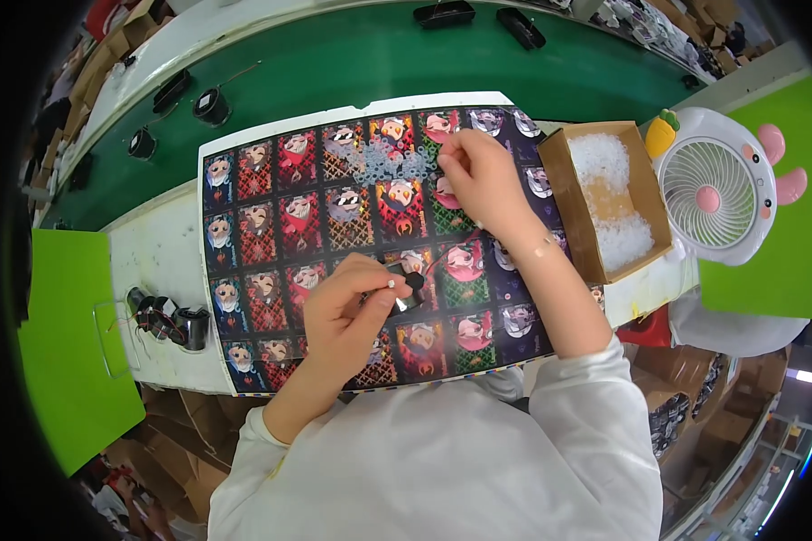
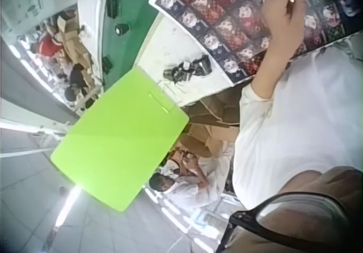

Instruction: The person assembles small electronic fan components by threading wires through small rubber rings, attaching the rings to the component bodies by hand, and placing the assembled units onto a conveyor belt.

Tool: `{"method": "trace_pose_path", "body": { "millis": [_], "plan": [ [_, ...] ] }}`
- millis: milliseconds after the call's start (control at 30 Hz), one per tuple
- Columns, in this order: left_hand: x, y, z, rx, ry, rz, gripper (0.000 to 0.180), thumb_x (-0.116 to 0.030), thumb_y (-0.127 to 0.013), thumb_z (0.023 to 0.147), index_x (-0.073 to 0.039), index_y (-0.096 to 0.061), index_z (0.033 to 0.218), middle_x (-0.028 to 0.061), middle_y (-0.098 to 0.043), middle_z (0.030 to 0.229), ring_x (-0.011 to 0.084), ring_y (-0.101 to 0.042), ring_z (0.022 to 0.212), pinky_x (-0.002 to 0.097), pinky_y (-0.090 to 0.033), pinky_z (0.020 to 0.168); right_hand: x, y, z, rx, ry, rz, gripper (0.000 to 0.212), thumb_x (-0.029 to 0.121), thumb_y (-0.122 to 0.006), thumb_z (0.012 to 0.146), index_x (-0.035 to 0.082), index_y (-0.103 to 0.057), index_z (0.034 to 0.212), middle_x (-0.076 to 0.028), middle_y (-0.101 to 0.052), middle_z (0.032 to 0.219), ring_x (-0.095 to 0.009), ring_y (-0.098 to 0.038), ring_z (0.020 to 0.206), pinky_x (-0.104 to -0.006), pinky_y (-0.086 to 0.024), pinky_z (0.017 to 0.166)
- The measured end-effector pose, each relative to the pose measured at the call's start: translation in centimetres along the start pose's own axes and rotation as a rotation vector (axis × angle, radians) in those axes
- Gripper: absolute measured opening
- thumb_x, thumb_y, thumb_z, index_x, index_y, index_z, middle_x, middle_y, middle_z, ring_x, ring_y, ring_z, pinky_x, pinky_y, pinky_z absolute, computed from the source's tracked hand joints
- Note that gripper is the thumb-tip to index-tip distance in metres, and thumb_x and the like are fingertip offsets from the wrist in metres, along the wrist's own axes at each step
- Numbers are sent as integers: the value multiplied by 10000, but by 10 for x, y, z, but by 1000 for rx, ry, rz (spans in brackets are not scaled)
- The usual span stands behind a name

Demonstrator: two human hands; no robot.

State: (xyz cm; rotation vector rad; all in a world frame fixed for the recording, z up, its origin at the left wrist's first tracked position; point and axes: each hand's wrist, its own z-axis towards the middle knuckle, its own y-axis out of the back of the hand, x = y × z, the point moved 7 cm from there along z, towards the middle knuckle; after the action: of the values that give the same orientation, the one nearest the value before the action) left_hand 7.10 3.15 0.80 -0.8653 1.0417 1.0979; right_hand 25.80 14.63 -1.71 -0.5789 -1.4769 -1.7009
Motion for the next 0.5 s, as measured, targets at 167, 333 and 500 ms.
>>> {"method": "trace_pose_path", "body": {
  "millis": [167,333,500],
  "plan": [
    [-9,-6,14,-4,-106,115,119,33,-690,826,-6,-669,937,97,-664,824,242,-590,731,344,-464,652,107,30,-55,284,106,494,57,-41,-652,867,5,-632,896,-28,-586,860,-71,-549,688,-219,-431,578],
    [-17,-15,18,60,-224,172,145,39,-697,792,-8,-659,924,99,-619,786,265,-569,694,359,-462,641,94,15,-78,278,-205,714,87,-71,-651,858,6,-623,890,-26,-553,846,-54,-559,645,-227,-430,523],
    [-22,-21,13,55,-324,399,172,9,-727,761,-1,-647,913,101,-617,819,276,-582,719,364,-483,623,92,17,-86,185,-164,600,88,-57,-654,852,10,-610,888,-44,-544,818,-101,-566,683,-263,-445,543]
  ]
}}
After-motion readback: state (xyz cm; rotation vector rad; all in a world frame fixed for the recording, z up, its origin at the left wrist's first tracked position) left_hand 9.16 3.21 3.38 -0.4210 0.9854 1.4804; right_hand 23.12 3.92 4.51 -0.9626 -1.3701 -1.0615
